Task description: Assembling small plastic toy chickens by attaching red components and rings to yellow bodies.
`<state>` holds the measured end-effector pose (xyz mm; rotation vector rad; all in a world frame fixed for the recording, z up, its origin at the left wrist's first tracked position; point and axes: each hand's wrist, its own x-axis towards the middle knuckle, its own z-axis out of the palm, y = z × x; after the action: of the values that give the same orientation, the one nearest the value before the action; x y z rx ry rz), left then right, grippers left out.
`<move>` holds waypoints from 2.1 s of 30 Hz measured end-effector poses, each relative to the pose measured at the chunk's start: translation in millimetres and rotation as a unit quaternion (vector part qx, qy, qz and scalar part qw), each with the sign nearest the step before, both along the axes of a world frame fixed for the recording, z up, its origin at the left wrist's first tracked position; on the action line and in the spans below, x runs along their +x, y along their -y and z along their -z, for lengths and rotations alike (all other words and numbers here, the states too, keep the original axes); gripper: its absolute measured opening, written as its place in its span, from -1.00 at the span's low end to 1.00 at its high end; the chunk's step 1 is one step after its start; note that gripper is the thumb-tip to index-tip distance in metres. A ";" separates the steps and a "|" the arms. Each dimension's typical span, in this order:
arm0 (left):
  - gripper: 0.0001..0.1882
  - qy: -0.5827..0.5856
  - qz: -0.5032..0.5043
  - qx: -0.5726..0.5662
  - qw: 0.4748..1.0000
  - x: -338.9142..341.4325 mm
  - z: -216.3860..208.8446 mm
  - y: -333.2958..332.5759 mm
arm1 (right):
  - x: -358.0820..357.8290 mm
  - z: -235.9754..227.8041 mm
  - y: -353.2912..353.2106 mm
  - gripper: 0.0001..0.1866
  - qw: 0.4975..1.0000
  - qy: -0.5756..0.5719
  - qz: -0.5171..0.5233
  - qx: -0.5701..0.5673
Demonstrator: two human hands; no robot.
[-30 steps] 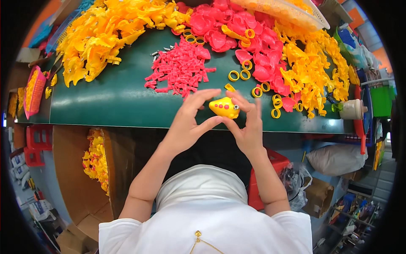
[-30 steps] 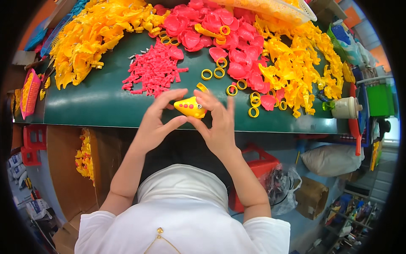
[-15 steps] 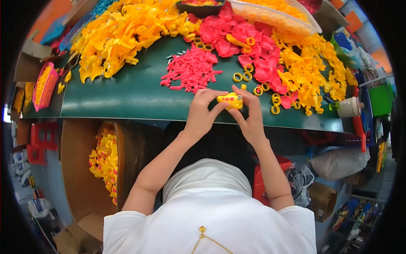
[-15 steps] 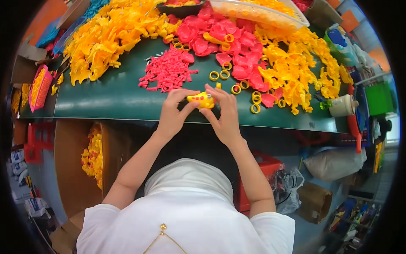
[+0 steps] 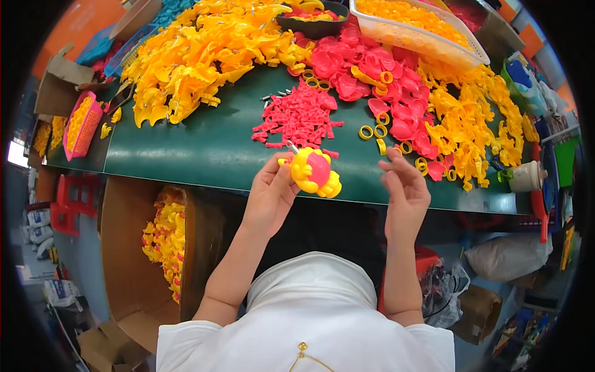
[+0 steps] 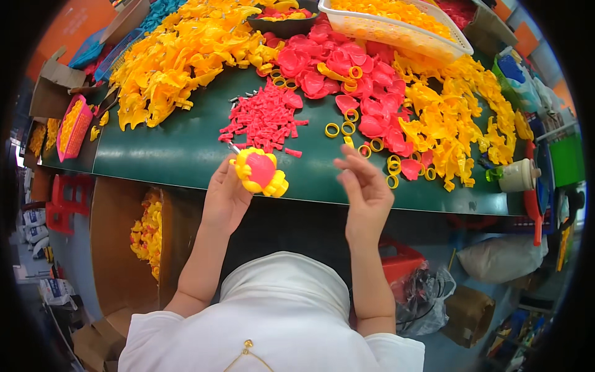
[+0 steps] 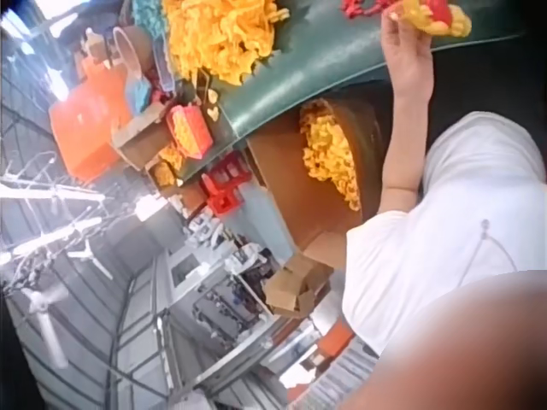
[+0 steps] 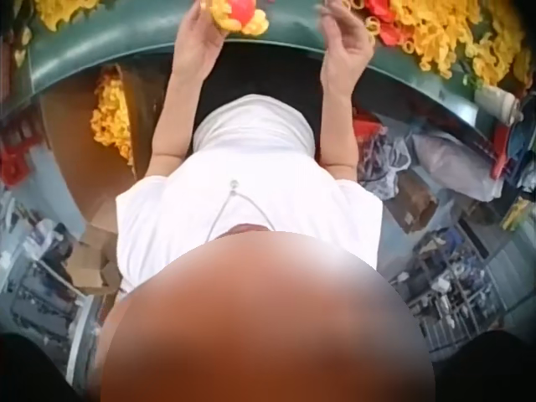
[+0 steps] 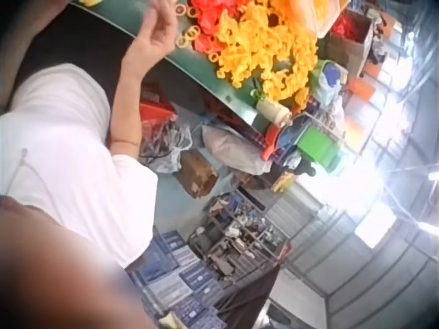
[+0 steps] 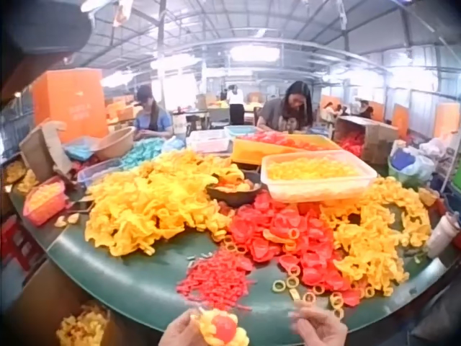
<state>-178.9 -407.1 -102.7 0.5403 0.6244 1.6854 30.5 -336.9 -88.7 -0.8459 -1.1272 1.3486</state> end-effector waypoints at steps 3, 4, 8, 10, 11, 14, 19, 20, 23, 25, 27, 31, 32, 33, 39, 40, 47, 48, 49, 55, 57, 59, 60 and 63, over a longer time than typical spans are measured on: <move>-0.71 -0.235 -0.055 -0.004 0.971 -4.1 -9.7 13.8 | -31.8 -30.8 16.9 -0.63 0.976 0.119 -0.131 0.131; -0.70 -0.253 -0.060 0.009 0.966 -5.3 -14.5 17.8 | -42.0 -29.6 18.0 -0.60 0.955 0.159 -0.155 0.195; -0.71 -0.246 -0.122 0.047 0.960 -6.6 -15.7 31.1 | -76.4 5.7 27.5 -0.64 0.965 -0.039 -0.231 0.119; -0.73 -0.239 -0.205 0.040 0.948 -11.7 -6.3 39.4 | -98.7 7.5 35.3 -0.72 0.963 -0.060 -0.250 0.082; -0.74 -0.271 -0.247 0.042 0.929 -16.0 -4.6 42.9 | -109.8 10.0 38.8 -0.73 0.957 -0.098 -0.273 0.036; -0.78 -0.473 -0.259 -0.070 0.839 -59.1 -19.3 68.9 | -126.8 11.0 23.8 -0.78 0.934 0.081 -0.310 0.159; -0.82 -0.756 -0.212 -0.352 0.510 -147.4 -44.5 121.8 | -103.8 -13.6 -19.8 -0.74 0.916 0.224 -0.249 0.223; -0.83 -0.782 -0.240 -0.348 0.459 -149.2 -46.5 116.5 | -96.4 -16.9 -31.4 -0.76 0.916 0.240 -0.244 0.210; -0.83 -0.759 -0.278 -0.267 0.525 -132.2 -65.6 61.8 | -85.4 -15.7 -48.5 -0.81 0.939 0.241 -0.213 0.124; -0.79 -0.777 -0.292 -0.135 0.542 -119.3 -61.7 -1.1 | -90.6 -16.2 -59.4 -0.83 0.939 0.256 -0.205 0.107; -0.79 -0.855 -0.313 -0.058 0.409 -125.4 -45.4 -62.4 | -110.9 -13.8 -69.0 -0.88 0.862 0.400 -0.149 0.275; -0.75 -0.897 -0.253 -0.176 0.318 -137.0 -21.2 -131.0 | -154.6 5.2 -86.2 -0.93 0.785 0.468 -0.045 0.403; -0.75 -0.899 -0.245 -0.196 0.306 -139.4 -19.8 -136.8 | -158.3 8.4 -91.3 -0.93 0.761 0.493 -0.053 0.419; -0.74 -0.900 -0.237 -0.217 0.294 -141.8 -18.1 -140.7 | -159.9 10.3 -95.8 -0.92 0.735 0.518 -0.061 0.433; -0.70 -0.815 -0.277 -0.095 0.500 -151.4 -25.7 -124.0 | -156.8 12.8 -103.7 -0.91 0.742 0.481 -0.064 0.462; -0.68 -0.770 -0.266 -0.087 0.573 -158.5 -28.8 -117.2 | -160.8 13.1 -102.7 -0.91 0.744 0.480 -0.063 0.460; -0.75 -0.461 -0.090 -0.198 0.860 -169.0 -46.4 -95.0 | -167.6 23.3 -110.6 -0.94 0.673 0.484 -0.038 0.558; -0.77 -0.387 -0.067 -0.194 0.899 -169.0 -46.7 -92.1 | -166.1 21.3 -112.1 -0.94 0.682 0.471 -0.041 0.558; -0.77 -0.387 -0.067 -0.195 0.899 -167.9 -47.2 -87.7 | -166.8 17.0 -111.7 -0.95 0.692 0.457 -0.044 0.558; -0.91 -0.456 -0.115 -0.067 0.880 -93.3 -37.9 -51.4 | -78.2 -29.2 -85.9 -0.89 0.895 0.333 -0.066 0.289; -0.92 -0.691 -0.155 0.134 0.693 -34.3 -20.5 -36.2 | -39.1 -25.8 -64.3 -0.90 0.913 0.333 -0.044 0.232; -0.84 -0.817 -0.134 0.208 0.521 7.3 -10.2 -18.3 | -10.9 -11.3 -42.0 -0.90 0.891 0.389 -0.004 0.233; -0.78 -0.845 -0.124 0.194 0.483 24.7 -1.8 -10.9 | -0.4 -1.4 -33.8 -0.89 0.876 0.415 0.018 0.246; -0.75 -0.858 -0.148 0.200 0.450 41.8 18.8 -10.3 | 13.8 23.2 -17.9 -0.79 0.802 0.487 0.072 0.339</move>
<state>-137.1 -396.8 -121.4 2.7356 1.7614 0.9114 44.4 -319.1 -111.9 -1.0485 -2.1070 0.2085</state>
